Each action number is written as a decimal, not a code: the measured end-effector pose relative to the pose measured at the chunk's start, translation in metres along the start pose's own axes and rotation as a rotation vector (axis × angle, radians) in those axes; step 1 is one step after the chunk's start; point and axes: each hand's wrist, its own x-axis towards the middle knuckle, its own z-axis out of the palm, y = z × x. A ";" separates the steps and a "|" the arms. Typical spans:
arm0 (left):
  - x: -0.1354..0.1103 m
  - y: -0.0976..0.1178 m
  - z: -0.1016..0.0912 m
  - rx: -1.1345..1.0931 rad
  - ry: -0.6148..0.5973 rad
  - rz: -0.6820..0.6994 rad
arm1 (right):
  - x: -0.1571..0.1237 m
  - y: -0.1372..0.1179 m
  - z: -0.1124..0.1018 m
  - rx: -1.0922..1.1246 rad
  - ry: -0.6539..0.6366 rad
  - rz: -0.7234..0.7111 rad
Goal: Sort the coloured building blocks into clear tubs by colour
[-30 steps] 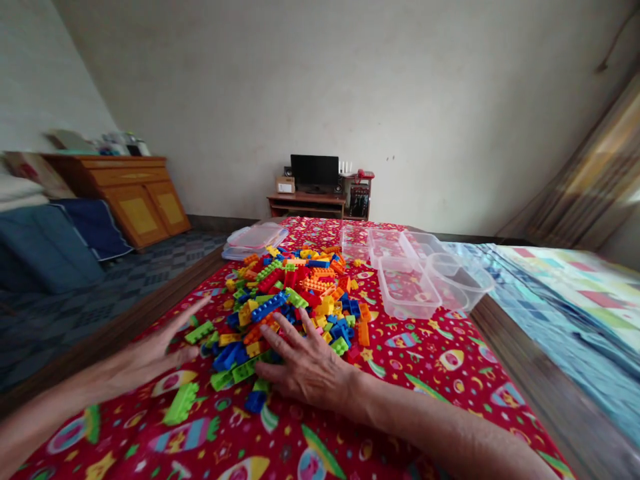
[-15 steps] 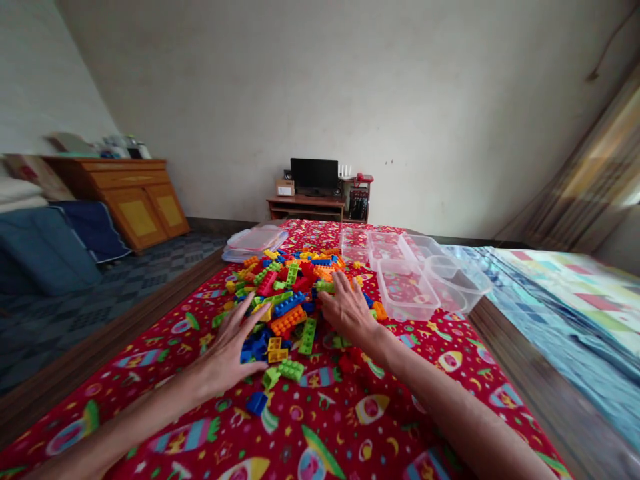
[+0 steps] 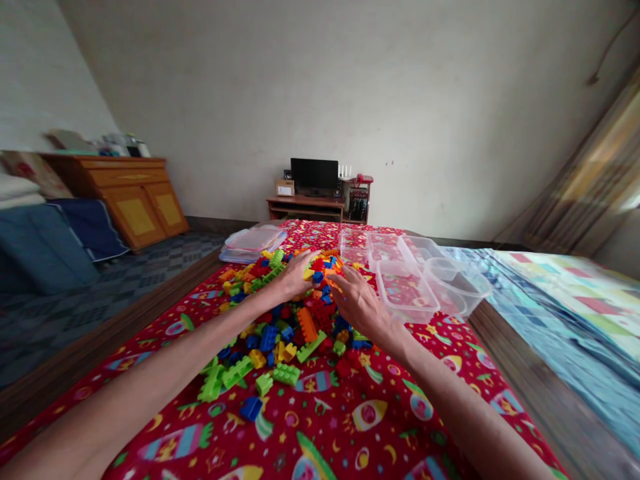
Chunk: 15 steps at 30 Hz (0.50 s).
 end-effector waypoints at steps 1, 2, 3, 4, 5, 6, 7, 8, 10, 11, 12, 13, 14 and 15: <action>0.001 0.000 -0.004 -0.067 -0.001 0.009 | 0.005 -0.012 -0.004 0.008 -0.035 -0.005; -0.001 -0.001 -0.010 -0.125 0.002 0.017 | 0.009 -0.025 -0.007 0.017 -0.073 -0.022; -0.006 -0.002 -0.018 -0.162 0.012 0.021 | 0.010 -0.037 -0.009 0.030 -0.110 -0.061; -0.014 -0.005 -0.027 -0.175 0.023 0.019 | 0.010 -0.050 -0.009 0.042 -0.147 -0.115; -0.023 -0.010 -0.038 -0.150 0.049 0.006 | 0.008 -0.062 -0.008 0.056 -0.188 -0.184; -0.034 -0.017 -0.049 -0.100 0.078 -0.016 | 0.004 -0.074 -0.005 0.069 -0.226 -0.260; -0.046 -0.026 -0.060 -0.031 0.105 -0.041 | -0.001 -0.084 -0.002 0.080 -0.262 -0.331; -0.058 -0.037 -0.070 0.057 0.152 -0.073 | -0.007 -0.094 0.002 0.088 -0.295 -0.395; -0.082 -0.063 -0.084 0.236 0.199 -0.174 | -0.018 -0.107 0.012 0.089 -0.342 -0.472; -0.092 -0.076 -0.087 0.294 0.193 -0.258 | -0.022 -0.110 0.017 0.082 -0.357 -0.485; -0.102 -0.088 -0.088 0.325 0.189 -0.362 | -0.025 -0.110 0.023 0.071 -0.366 -0.481; -0.110 -0.098 -0.086 0.320 0.162 -0.461 | -0.026 -0.108 0.027 0.052 -0.368 -0.463; -0.116 -0.107 -0.083 0.314 0.148 -0.510 | -0.026 -0.105 0.031 0.030 -0.364 -0.440; -0.120 -0.112 -0.077 0.302 0.133 -0.538 | -0.025 -0.099 0.034 0.005 -0.357 -0.416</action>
